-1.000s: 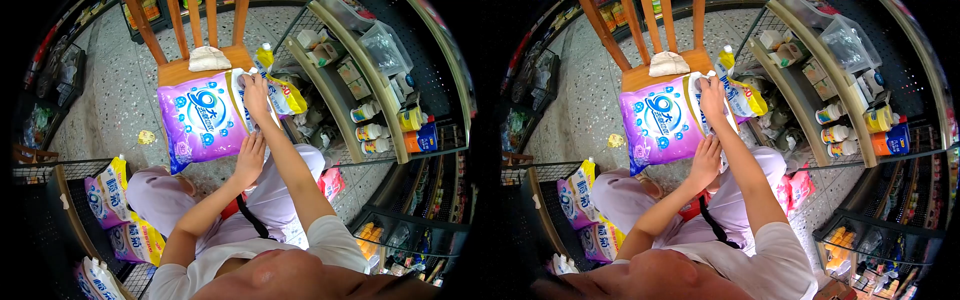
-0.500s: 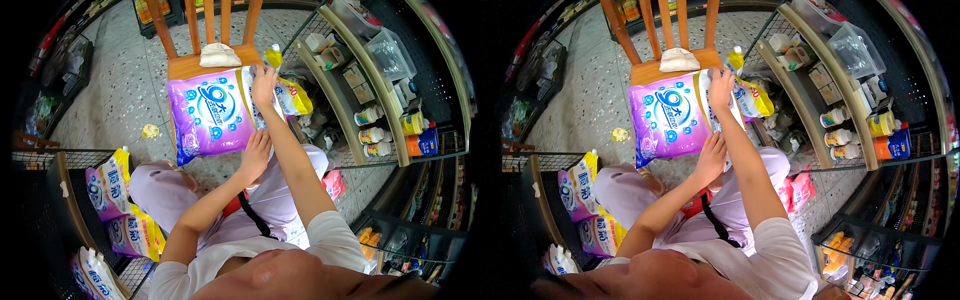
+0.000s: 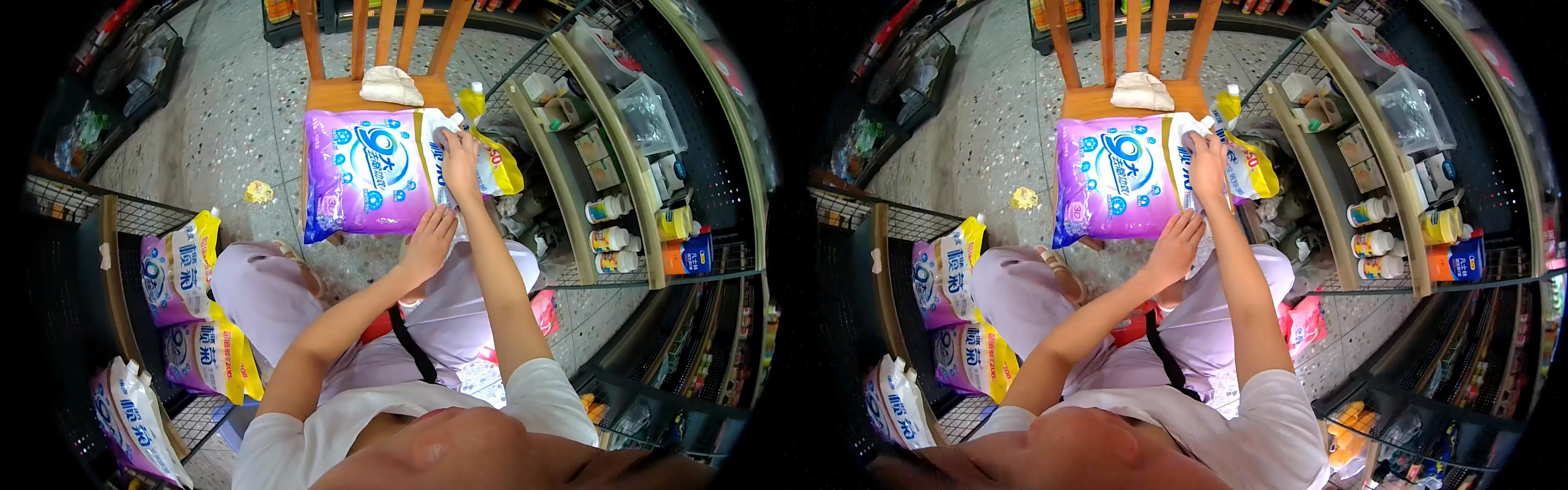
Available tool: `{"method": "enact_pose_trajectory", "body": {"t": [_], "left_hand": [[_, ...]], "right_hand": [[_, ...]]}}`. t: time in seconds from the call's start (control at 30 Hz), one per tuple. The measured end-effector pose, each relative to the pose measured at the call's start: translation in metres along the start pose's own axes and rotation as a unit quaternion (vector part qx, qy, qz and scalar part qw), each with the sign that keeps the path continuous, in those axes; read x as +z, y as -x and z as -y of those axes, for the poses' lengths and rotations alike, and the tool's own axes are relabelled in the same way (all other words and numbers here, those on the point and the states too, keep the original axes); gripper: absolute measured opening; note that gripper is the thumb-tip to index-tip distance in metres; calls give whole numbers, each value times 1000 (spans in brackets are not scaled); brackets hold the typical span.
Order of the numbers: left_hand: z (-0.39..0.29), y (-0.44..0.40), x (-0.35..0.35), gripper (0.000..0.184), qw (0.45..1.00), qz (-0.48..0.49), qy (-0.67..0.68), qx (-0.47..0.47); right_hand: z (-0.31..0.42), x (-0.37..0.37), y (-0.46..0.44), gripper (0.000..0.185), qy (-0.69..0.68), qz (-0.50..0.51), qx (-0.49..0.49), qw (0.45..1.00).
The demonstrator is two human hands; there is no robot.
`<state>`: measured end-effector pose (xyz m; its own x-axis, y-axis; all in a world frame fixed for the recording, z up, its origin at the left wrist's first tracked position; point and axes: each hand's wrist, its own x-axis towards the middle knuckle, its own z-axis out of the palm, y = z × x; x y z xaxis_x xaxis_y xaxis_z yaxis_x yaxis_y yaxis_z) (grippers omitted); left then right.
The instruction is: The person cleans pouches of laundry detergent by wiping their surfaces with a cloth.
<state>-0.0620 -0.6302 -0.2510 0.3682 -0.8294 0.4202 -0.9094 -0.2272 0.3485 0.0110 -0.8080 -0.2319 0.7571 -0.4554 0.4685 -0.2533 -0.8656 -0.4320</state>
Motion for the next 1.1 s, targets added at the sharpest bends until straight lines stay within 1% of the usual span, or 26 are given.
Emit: {"method": "enact_pose_trajectory", "body": {"t": [0.13, 0.17, 0.27, 0.37, 0.47, 0.57, 0.67, 0.7, 0.8, 0.83, 0.93, 0.97, 1.07, 1.1], "left_hand": [[3, 0, -8, 43, 998, 16, 67, 0], [4, 0, -13, 41, 996, 19, 87, 3], [11, 7, -30, 38, 985, 9, 169, 46], [23, 20, -73, 42, 987, 14, 157, 34], [54, 33, -110, 39, 994, -48, 101, 9], [90, 42, -149, 38, 994, -81, 51, -50], [131, 56, -163, 43, 993, -83, 14, -87], [144, 58, -165, 45, 992, -81, 7, -95], [170, 57, -179, 52, 996, -1, -14, -92], [172, 56, -185, 55, 996, 28, -33, -82], [183, 58, -186, 60, 995, 65, -51, -57], [184, 60, -187, 61, 995, 70, -50, -57], [185, 60, -188, 63, 995, 75, -39, -51], [182, 61, -190, 64, 996, 73, -30, -51]], "right_hand": [[11, -23, 24, 38, -1, 34, 13, 999], [9, -25, 31, 37, -14, 27, -1, 1000], [7, -38, 52, 38, -8, 27, -22, 999], [14, -60, 73, 39, 2, 27, -37, 999], [18, -81, 93, 40, 8, 41, -32, 999], [16, -97, 110, 41, 0, 53, -25, 998], [13, -117, 120, 42, -52, 91, -5, 994], [2, -118, 123, 36, -73, 89, 0, 993], [-24, -133, 131, 29, -75, 87, 61, 991], [-31, -138, 132, 25, -39, 66, 61, 995], [-50, -153, 126, 25, -20, 130, 162, 978], [-59, -151, 123, 27, 5, 133, 162, 978], [-61, -141, 107, 36, 35, 80, 61, 994], [-59, -140, 98, 51, 60, 127, 33, 990]]}}
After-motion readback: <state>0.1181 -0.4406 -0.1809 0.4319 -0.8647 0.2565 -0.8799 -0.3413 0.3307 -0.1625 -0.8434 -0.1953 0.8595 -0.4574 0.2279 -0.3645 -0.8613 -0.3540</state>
